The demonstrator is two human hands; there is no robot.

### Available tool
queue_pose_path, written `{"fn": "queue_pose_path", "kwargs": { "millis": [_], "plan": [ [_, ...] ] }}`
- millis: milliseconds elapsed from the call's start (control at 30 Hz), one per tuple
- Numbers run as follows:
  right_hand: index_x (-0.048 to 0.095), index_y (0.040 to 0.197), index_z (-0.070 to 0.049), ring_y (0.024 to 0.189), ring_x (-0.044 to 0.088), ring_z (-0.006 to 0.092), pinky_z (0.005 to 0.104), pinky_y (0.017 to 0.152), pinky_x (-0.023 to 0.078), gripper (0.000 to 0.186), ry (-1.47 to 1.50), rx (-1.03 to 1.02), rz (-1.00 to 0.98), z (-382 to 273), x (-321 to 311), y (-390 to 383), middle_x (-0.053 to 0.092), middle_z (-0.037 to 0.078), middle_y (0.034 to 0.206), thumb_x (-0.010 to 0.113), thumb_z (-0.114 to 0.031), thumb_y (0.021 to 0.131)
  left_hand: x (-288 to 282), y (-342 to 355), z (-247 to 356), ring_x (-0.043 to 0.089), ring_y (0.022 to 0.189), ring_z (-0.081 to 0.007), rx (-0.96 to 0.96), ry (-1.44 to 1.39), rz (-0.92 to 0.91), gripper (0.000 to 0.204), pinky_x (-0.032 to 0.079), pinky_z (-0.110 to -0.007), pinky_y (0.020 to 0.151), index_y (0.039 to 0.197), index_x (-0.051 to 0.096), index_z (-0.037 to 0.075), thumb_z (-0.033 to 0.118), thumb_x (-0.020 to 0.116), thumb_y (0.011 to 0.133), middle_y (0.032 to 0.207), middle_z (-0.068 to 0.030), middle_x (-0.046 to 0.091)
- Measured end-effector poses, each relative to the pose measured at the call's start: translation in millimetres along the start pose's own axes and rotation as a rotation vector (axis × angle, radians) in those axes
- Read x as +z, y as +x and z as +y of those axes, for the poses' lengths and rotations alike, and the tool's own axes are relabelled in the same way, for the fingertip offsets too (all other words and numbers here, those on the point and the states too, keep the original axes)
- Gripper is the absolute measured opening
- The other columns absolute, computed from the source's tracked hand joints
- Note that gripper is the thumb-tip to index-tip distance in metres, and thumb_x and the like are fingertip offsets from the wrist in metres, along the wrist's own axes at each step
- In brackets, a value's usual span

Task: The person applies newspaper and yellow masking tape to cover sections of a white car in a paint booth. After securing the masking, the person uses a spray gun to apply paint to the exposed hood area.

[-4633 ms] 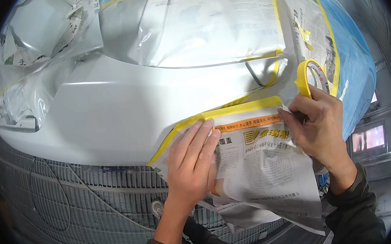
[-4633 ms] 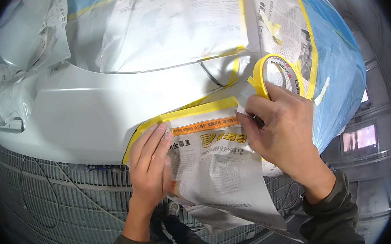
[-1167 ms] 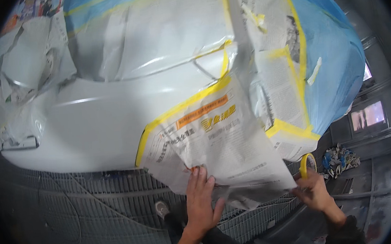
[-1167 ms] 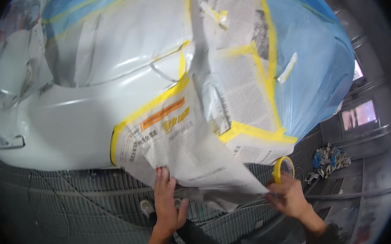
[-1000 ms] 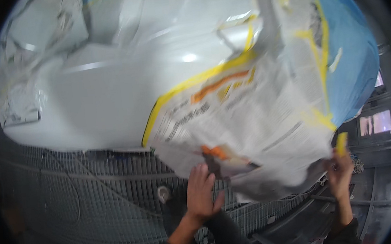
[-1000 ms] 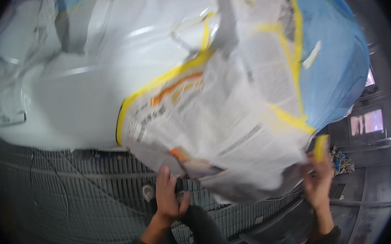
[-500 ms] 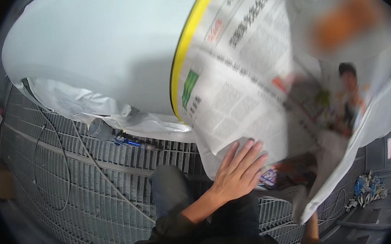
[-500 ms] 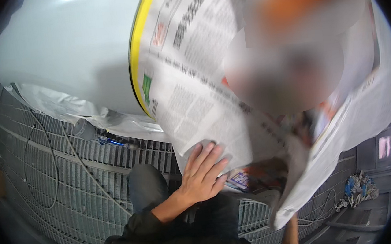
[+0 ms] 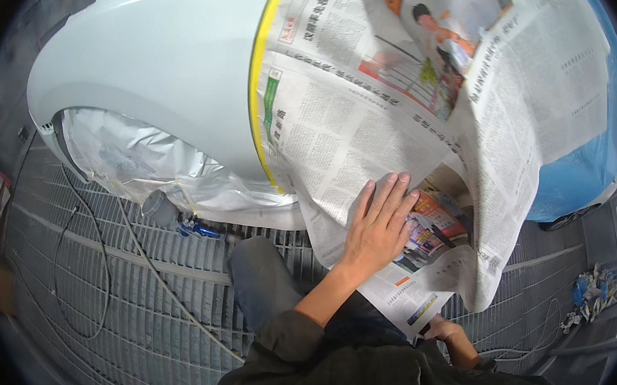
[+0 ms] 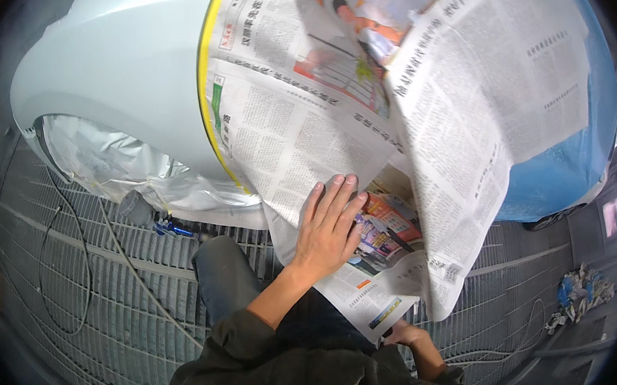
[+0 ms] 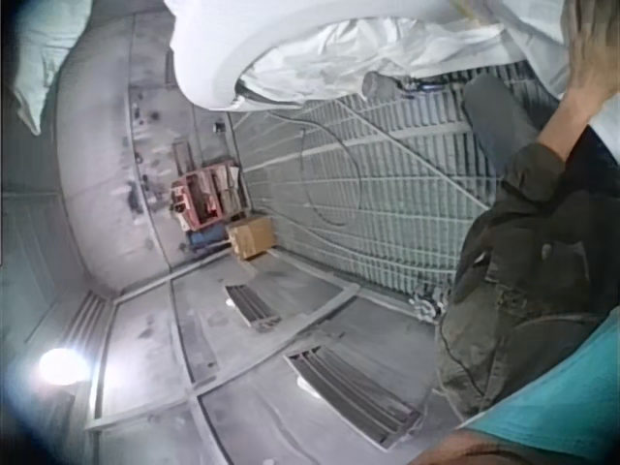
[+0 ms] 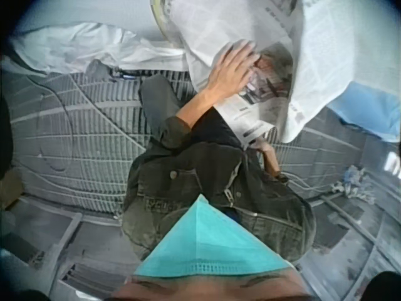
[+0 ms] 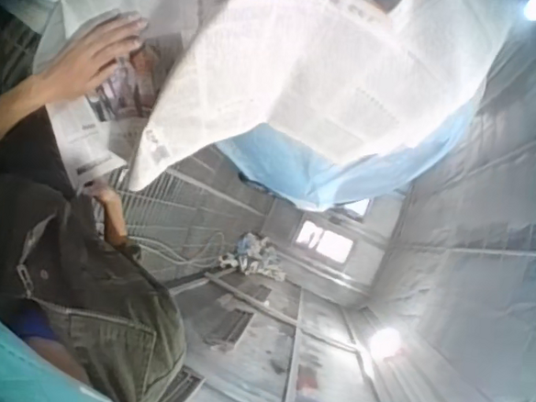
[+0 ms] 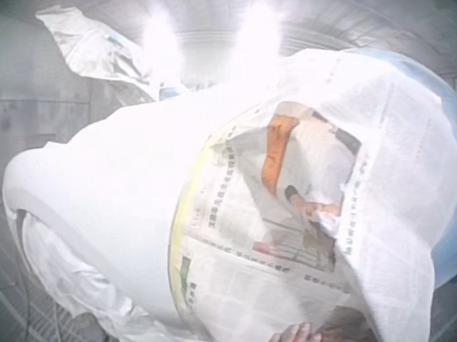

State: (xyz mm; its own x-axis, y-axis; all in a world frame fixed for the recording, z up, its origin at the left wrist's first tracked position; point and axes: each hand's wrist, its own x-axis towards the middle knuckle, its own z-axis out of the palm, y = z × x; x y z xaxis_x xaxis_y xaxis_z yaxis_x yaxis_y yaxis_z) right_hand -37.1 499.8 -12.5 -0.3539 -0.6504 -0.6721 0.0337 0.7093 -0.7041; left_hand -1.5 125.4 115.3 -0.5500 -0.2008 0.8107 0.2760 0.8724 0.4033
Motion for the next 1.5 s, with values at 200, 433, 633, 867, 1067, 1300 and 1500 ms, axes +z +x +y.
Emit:
{"fn": "queue_pose_path", "kwargs": {
  "millis": [200, 433, 633, 867, 1067, 1300, 1500],
  "plan": [
    [0.053, 0.140, 0.002, 0.117, 0.060, 0.0203, 0.0369, 0.104, 0.046, 0.077, 0.598, -0.138, 0.206, -32, 27, 4, 0.064, 0.010, 0.128, 0.090, -0.023, 0.076, 22, -1, 13, 0.035, 0.148, -0.0323, -0.023, 0.040, -0.090, 0.055, 0.026, -0.053, 0.121, 0.140, 0.053, 0.005, 0.018, 0.066, 0.088, 0.156, -0.0177, 0.043],
    [0.071, 0.098, -0.005, 0.087, 0.064, 0.0436, 0.0491, 0.079, 0.052, 0.018, -0.160, -0.585, 1.243, 24, -112, 146, 0.067, 0.022, 0.088, 0.066, -0.010, 0.081, 24, -37, -2, 0.052, 0.122, -0.0457, 0.187, 0.089, -0.059, 0.049, 0.042, -0.058, 0.100, 0.123, 0.057, 0.002, 0.006, 0.072, 0.077, 0.132, -0.0246, 0.053],
    [0.074, 0.092, -0.006, 0.092, 0.066, 0.0409, 0.0473, 0.081, 0.051, 0.025, 0.082, -0.434, 1.333, -77, -181, 169, 0.070, 0.022, 0.097, 0.074, -0.026, 0.077, 61, -6, -31, 0.058, 0.110, -0.0467, 0.213, 0.088, -0.684, 0.046, 0.047, -0.053, 0.095, 0.121, 0.063, 0.000, 0.015, 0.072, 0.079, 0.122, -0.0231, 0.062],
    [0.077, 0.089, -0.009, 0.097, 0.063, 0.0362, 0.0487, 0.082, 0.050, 0.016, 0.343, -0.352, 1.415, -100, -193, 167, 0.070, 0.015, 0.094, 0.074, -0.024, 0.085, 122, 61, -52, 0.058, 0.109, -0.0464, 0.067, 0.242, -1.169, 0.044, 0.048, -0.051, 0.094, 0.121, 0.067, 0.001, 0.016, 0.071, 0.079, 0.125, -0.0207, 0.063],
    [0.066, 0.103, -0.008, 0.096, 0.063, 0.0339, 0.0480, 0.080, 0.050, 0.023, 0.402, -0.326, 1.699, -62, -188, 181, 0.066, 0.015, 0.091, 0.072, -0.024, 0.087, 196, 66, -52, 0.059, 0.107, -0.0451, 0.016, 0.228, -1.262, 0.043, 0.048, -0.050, 0.093, 0.120, 0.068, 0.001, 0.017, 0.071, 0.080, 0.122, -0.0202, 0.064],
    [0.032, 0.139, -0.006, 0.068, 0.062, 0.0330, 0.0451, 0.065, 0.045, 0.052, 0.586, -0.593, 1.234, -61, -138, 143, 0.059, 0.011, 0.076, 0.051, -0.018, 0.092, 220, 72, -57, 0.060, 0.105, -0.0437, -0.084, 0.242, -1.263, 0.041, 0.049, -0.049, 0.092, 0.118, 0.069, 0.002, 0.018, 0.072, 0.080, 0.119, -0.0197, 0.065],
    [0.024, 0.148, -0.006, 0.064, 0.057, 0.0209, 0.0358, 0.064, 0.045, 0.063, 0.497, -0.839, 1.139, -84, -138, 131, 0.060, 0.007, 0.073, 0.051, -0.010, 0.091, 241, 69, -56, 0.061, 0.103, -0.0424, -0.129, 0.219, -1.269, 0.039, 0.049, -0.048, 0.090, 0.116, 0.069, 0.002, 0.019, 0.072, 0.081, 0.116, -0.0193, 0.065]
  ]
}}
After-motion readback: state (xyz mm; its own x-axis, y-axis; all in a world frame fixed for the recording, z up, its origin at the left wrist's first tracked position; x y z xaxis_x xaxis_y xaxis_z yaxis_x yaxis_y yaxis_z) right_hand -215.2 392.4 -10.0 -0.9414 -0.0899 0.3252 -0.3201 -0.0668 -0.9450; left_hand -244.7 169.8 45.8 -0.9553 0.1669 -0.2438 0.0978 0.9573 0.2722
